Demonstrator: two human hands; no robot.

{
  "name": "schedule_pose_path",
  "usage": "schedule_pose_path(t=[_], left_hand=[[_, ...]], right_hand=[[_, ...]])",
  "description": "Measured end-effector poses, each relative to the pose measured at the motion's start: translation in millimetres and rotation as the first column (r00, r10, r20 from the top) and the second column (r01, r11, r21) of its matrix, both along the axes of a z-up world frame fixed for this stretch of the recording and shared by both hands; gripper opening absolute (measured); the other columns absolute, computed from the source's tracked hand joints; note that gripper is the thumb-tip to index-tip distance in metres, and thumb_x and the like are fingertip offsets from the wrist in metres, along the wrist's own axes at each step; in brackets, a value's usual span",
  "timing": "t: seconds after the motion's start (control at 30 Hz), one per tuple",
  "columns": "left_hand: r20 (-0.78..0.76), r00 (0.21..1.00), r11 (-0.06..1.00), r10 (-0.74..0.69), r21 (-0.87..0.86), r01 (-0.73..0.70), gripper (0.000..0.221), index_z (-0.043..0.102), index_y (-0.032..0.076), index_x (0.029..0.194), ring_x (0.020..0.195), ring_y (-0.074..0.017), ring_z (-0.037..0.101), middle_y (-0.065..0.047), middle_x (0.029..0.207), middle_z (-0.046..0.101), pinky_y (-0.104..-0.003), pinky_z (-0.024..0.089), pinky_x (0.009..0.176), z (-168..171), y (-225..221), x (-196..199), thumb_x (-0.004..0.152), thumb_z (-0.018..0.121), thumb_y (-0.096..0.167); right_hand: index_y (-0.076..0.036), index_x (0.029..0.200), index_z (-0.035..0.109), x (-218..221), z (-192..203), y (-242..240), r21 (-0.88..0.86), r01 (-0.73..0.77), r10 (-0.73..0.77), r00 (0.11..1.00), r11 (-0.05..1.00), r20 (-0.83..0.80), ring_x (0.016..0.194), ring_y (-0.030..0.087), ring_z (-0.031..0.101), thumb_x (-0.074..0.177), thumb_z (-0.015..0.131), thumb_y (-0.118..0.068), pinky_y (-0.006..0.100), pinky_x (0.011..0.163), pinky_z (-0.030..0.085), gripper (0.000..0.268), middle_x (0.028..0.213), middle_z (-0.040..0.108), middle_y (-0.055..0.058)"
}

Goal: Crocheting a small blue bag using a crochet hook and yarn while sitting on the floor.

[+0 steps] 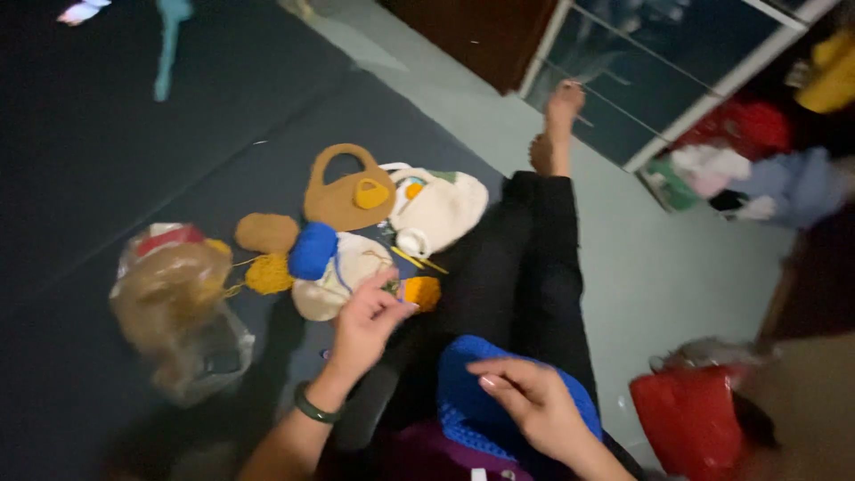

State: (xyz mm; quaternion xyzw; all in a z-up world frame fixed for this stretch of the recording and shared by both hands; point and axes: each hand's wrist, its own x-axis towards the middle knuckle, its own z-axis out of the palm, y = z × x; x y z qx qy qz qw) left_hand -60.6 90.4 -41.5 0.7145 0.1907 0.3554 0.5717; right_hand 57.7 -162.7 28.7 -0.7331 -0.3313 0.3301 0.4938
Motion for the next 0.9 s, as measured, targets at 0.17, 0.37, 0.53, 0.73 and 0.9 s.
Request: schedule_pose_path(t=[0.17,0.37,0.53,0.73,0.9], left_hand=[[-0.016,0.964,0.964,-0.266,-0.016,0.266,0.014,0.076,0.0,0.094,0.067,-0.0133,0.065,-0.006,0.083,0.075,-0.023,0.052,0.062,53.1,-70.6,25.6,0.081,0.074,0.0],[-0.05,0.94,0.934,-0.337,0.109,0.34,0.008,0.075,0.001,0.087,0.063,-0.0143,0.064,-0.005,0.076,0.073,-0.026,0.05,0.057,77.2,-100.9,25.7,0.079,0.076,0.003],[-0.072,0.933,0.928,-0.353,0.102,0.359,0.004,0.074,0.002,0.083,0.06,-0.0133,0.061,-0.004,0.075,0.073,-0.025,0.046,0.053,84.3,-104.2,20.7,0.08,0.074,0.004],[-0.07,0.898,0.888,-0.435,0.134,0.441,0.004,0.07,0.001,0.085,0.066,-0.0167,0.06,-0.005,0.081,0.067,-0.027,0.047,0.058,83.6,-92.7,15.2,0.082,0.072,0.003],[-0.085,0.959,0.925,-0.271,0.252,0.284,0.009,0.073,0.009,0.084,0.079,-0.0358,0.07,-0.013,0.079,0.07,-0.042,0.055,0.07,85.0,-48.7,5.7,0.091,0.07,0.005]], right_hand=[[0.002,0.13,0.072,2.6,1.7,-1.6,0.101,0.238,-0.19,0.918,0.966,-0.348,0.06,0.007,0.042,0.092,0.068,-0.003,0.02,0.054,0.033,0.038,0.075,0.057,0.001],[0.005,0.12,0.074,6.2,-2.0,-19.7,0.315,0.3,-0.188,0.921,0.901,-0.34,0.061,0.007,0.041,0.087,0.073,0.007,0.019,0.057,0.034,0.033,0.07,0.053,0.0],[0.007,0.113,0.075,0.9,-4.7,-20.9,0.341,0.332,-0.205,0.911,0.88,-0.359,0.065,0.007,0.053,0.088,0.073,0.007,0.017,0.059,0.042,0.025,0.084,0.073,0.01],[0.008,0.097,0.077,11.2,-4.5,-16.6,0.29,0.337,-0.215,0.899,0.896,-0.382,0.075,0.015,0.066,0.089,0.071,0.008,0.024,0.071,0.053,0.01,0.085,0.075,0.014],[0.003,0.087,0.076,21.0,17.3,23.4,0.353,0.399,-0.287,0.9,0.846,-0.329,0.05,0.009,0.05,0.083,0.077,0.003,0.021,0.052,0.041,0.004,0.054,0.057,0.009]])
